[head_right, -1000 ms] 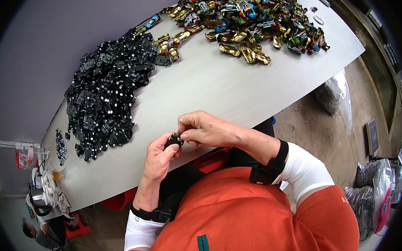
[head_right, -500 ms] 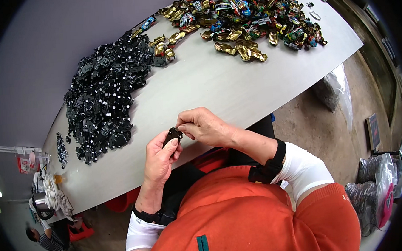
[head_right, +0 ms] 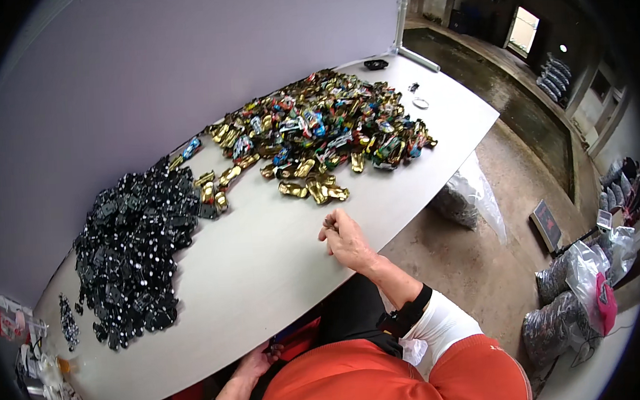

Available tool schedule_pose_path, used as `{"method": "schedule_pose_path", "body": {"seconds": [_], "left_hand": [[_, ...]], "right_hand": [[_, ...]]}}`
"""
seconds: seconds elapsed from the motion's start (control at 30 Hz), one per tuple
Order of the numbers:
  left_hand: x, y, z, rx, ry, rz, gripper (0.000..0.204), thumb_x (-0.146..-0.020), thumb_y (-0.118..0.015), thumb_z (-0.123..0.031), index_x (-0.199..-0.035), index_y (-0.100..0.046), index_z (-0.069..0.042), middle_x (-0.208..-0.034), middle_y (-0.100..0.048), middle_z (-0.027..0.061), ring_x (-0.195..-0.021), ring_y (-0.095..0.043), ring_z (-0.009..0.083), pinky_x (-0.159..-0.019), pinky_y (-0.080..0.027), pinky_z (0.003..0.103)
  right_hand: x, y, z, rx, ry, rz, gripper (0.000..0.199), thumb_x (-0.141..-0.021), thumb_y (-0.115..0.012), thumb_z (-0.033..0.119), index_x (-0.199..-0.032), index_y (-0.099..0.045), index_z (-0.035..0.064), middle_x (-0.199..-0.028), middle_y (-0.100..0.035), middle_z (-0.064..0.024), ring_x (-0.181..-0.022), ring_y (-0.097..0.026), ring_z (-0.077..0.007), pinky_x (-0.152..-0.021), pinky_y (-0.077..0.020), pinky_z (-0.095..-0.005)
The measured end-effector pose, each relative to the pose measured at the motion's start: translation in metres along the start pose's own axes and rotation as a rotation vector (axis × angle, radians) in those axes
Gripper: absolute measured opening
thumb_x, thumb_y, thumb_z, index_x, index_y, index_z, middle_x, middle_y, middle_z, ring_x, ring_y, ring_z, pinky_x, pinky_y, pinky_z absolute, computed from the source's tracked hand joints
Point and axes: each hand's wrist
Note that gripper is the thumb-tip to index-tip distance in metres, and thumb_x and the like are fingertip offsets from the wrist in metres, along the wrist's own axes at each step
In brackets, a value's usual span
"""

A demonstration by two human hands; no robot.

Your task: The person assembles small keychains by hand at a workbench. They pick up a black plastic base and a small decorative charm, then press the two components together to form a complete unit. The person repeats this process with multiple items, handling them one at a time and placing the finished assemblies on the table.

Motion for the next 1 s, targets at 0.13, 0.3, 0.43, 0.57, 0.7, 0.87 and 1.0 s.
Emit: {"method": "schedule_pose_path", "body": {"seconds": [0.13, 0.3, 0.43, 0.57, 0.7, 0.87, 1.0], "left_hand": [[-0.02, 0.003, 0.0, -0.337, -0.186, 0.044, 0.028, -0.089, -0.053, -0.024, -0.104, -0.048, 0.0, -0.088, -0.056, 0.0139, -0.075, -0.062, 0.0306, -0.065, -0.056, 0.036], [0.011, 0.032, 0.006, -1.202, -0.356, 0.11, 0.06, -0.079, -0.063, -0.029, -0.127, -0.043, 0.001, -0.119, -0.054, 0.0192, -0.108, -0.054, 0.0302, -0.088, -0.045, 0.035], [0.105, -0.004, -0.013, -1.284, -0.495, 0.04, 0.047, -0.081, -0.061, -0.025, -0.115, -0.052, 0.005, -0.108, -0.06, 0.019, -0.096, -0.06, 0.0257, -0.082, -0.048, 0.034], [0.141, -0.027, -0.037, -1.515, -0.48, 0.247, 0.035, -0.083, -0.058, -0.013, -0.112, -0.051, 0.004, -0.102, -0.059, 0.0191, -0.085, -0.061, 0.0308, -0.074, -0.051, 0.035], [0.176, -0.066, -0.081, -1.522, -0.656, 0.196, 0.035, -0.081, -0.063, -0.013, -0.111, -0.054, 0.002, -0.088, -0.064, 0.0158, -0.077, -0.063, 0.0244, -0.069, -0.05, 0.032], [0.165, -0.069, -0.147, -1.637, -1.213, -0.445, 0.045, -0.071, -0.067, -0.007, -0.112, -0.053, 0.002, -0.098, -0.056, 0.0162, -0.089, -0.053, 0.0316, -0.079, -0.044, 0.037], [0.162, -0.038, -0.161, -1.644, -1.204, -1.156, 0.076, -0.068, -0.073, -0.026, -0.13, -0.036, -0.005, -0.131, -0.03, 0.0232, -0.117, -0.031, 0.0409, -0.095, -0.029, 0.05]], "right_hand": [[-0.037, 0.035, -0.014, 0.528, 0.146, -0.238, 0.027, -0.077, -0.064, 0.015, -0.098, -0.049, 0.0054, -0.091, -0.05, -0.0153, -0.084, -0.057, -0.0329, -0.068, -0.0461, -0.0409], [-0.063, 0.024, -0.045, 0.754, 0.255, -0.092, 0.016, -0.079, -0.061, 0.017, -0.091, -0.053, 0.0101, -0.095, -0.049, -0.0146, -0.079, -0.058, -0.0344, -0.068, -0.0476, -0.0435], [-0.051, -0.015, -0.022, 0.815, 0.319, 0.067, 0.008, -0.079, -0.052, 0.011, -0.087, -0.051, 0.0097, -0.091, -0.05, -0.0133, -0.073, -0.059, -0.0331, -0.062, -0.0475, -0.043], [-0.065, -0.051, 0.0, 0.772, 0.439, 0.205, 0.008, -0.078, -0.049, 0.007, -0.086, -0.052, 0.0084, -0.089, -0.052, -0.0134, -0.072, -0.059, -0.0331, -0.061, -0.0468, -0.0436], [-0.075, -0.073, 0.026, 0.488, 0.458, 0.224, 0.006, -0.08, -0.051, 0.009, -0.084, -0.052, 0.0041, -0.084, -0.058, -0.0173, -0.076, -0.058, -0.0352, -0.063, -0.0443, -0.043], [-0.07, -0.062, 0.04, 0.286, 0.059, 0.713, 0.019, -0.079, -0.053, 0.013, -0.09, -0.057, -0.0014, -0.079, -0.06, -0.0185, -0.077, -0.059, -0.0301, -0.068, -0.0452, -0.0363], [-0.069, -0.063, 0.031, 0.352, 0.173, 0.592, 0.016, -0.076, -0.057, 0.007, -0.088, -0.058, -0.0044, -0.081, -0.058, -0.0155, -0.072, -0.056, -0.0243, -0.065, -0.0447, -0.0342]]}}
Point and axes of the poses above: each hand's wrist, its own x-axis away from the middle knuckle, its own y-axis out of the back of the hand, z = x × y
